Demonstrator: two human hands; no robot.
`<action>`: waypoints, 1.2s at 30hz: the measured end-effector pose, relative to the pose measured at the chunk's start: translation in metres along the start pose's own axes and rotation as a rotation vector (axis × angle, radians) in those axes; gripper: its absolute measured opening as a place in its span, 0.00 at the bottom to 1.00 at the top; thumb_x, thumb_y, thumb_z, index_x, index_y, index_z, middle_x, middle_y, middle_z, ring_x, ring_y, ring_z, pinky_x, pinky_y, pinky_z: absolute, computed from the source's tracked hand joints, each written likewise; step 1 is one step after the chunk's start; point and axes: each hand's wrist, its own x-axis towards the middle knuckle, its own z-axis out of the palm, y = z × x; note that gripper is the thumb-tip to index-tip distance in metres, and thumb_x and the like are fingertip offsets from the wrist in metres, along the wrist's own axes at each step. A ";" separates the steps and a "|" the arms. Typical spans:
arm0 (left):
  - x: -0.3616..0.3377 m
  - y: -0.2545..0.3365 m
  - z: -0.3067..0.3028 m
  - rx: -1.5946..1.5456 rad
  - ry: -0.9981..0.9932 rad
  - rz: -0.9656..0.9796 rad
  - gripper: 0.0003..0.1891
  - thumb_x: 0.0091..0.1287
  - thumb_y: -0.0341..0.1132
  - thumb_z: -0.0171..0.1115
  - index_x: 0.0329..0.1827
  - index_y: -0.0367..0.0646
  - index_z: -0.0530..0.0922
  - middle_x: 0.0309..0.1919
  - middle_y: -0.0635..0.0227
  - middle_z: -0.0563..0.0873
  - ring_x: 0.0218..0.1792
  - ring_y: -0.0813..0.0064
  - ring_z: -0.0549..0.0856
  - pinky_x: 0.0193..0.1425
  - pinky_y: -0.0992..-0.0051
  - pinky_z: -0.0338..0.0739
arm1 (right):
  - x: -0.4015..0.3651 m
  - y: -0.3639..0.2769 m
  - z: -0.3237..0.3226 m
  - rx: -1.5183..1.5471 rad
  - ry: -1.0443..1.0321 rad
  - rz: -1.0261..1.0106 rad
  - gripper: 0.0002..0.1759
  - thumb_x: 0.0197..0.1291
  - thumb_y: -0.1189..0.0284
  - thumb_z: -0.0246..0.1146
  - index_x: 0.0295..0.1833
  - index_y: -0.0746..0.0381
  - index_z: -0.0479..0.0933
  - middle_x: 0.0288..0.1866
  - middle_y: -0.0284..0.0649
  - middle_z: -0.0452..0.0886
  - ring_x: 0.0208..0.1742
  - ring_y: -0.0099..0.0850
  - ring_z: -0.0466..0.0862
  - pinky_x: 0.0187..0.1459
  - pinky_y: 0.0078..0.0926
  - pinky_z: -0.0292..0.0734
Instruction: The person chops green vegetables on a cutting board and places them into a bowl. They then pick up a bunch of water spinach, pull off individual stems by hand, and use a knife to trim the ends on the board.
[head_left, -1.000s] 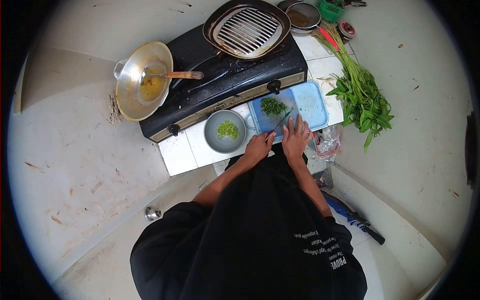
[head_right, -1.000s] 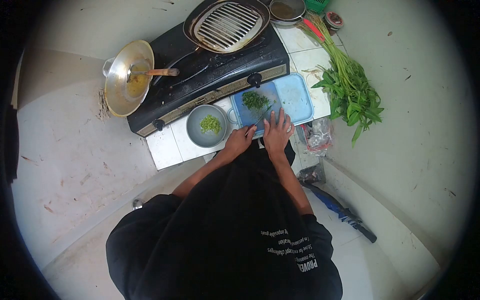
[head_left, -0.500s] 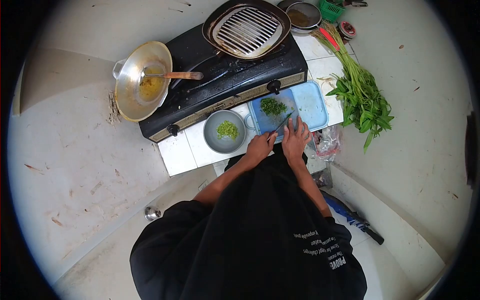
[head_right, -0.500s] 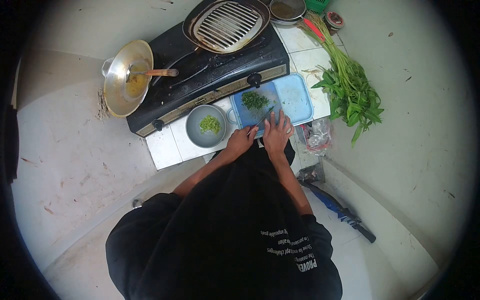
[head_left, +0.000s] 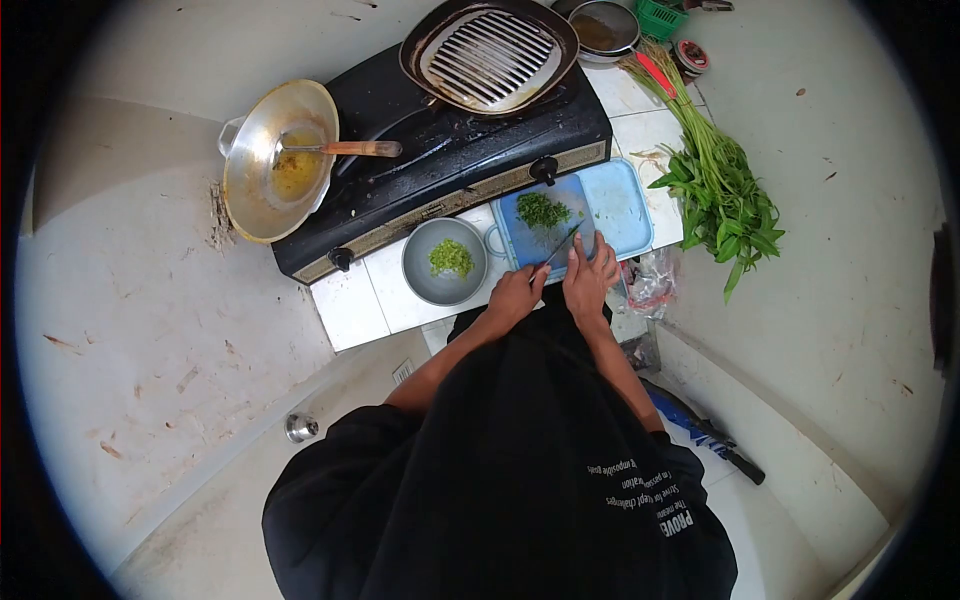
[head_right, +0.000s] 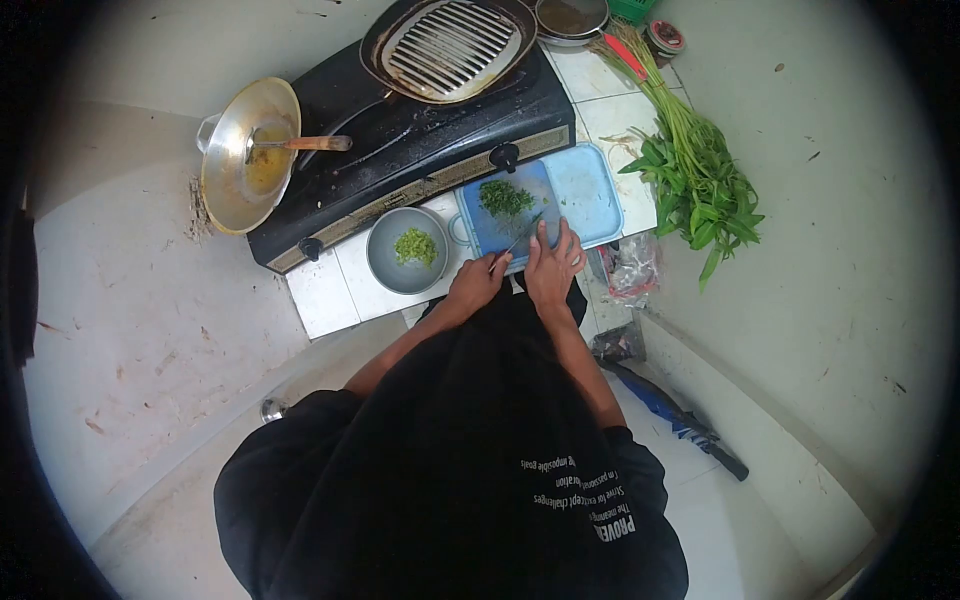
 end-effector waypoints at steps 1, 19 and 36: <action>0.002 0.000 0.000 -0.019 0.008 0.003 0.26 0.76 0.55 0.50 0.48 0.38 0.83 0.37 0.41 0.86 0.43 0.37 0.84 0.52 0.48 0.77 | 0.001 0.001 -0.002 -0.003 0.002 0.002 0.24 0.76 0.59 0.48 0.69 0.54 0.75 0.78 0.49 0.58 0.75 0.51 0.57 0.71 0.61 0.46; 0.002 -0.003 0.001 -0.040 0.033 0.030 0.28 0.76 0.56 0.49 0.48 0.37 0.84 0.35 0.39 0.86 0.43 0.38 0.85 0.51 0.49 0.78 | 0.004 0.007 0.001 0.074 0.036 0.066 0.24 0.78 0.56 0.43 0.63 0.49 0.82 0.79 0.48 0.56 0.75 0.49 0.55 0.72 0.57 0.42; -0.001 -0.006 0.003 -0.077 0.062 0.041 0.28 0.76 0.55 0.50 0.43 0.34 0.84 0.34 0.38 0.85 0.41 0.37 0.85 0.48 0.51 0.78 | 0.006 -0.001 -0.006 -0.048 0.018 -0.021 0.22 0.76 0.60 0.49 0.67 0.54 0.78 0.78 0.49 0.60 0.75 0.54 0.56 0.71 0.60 0.44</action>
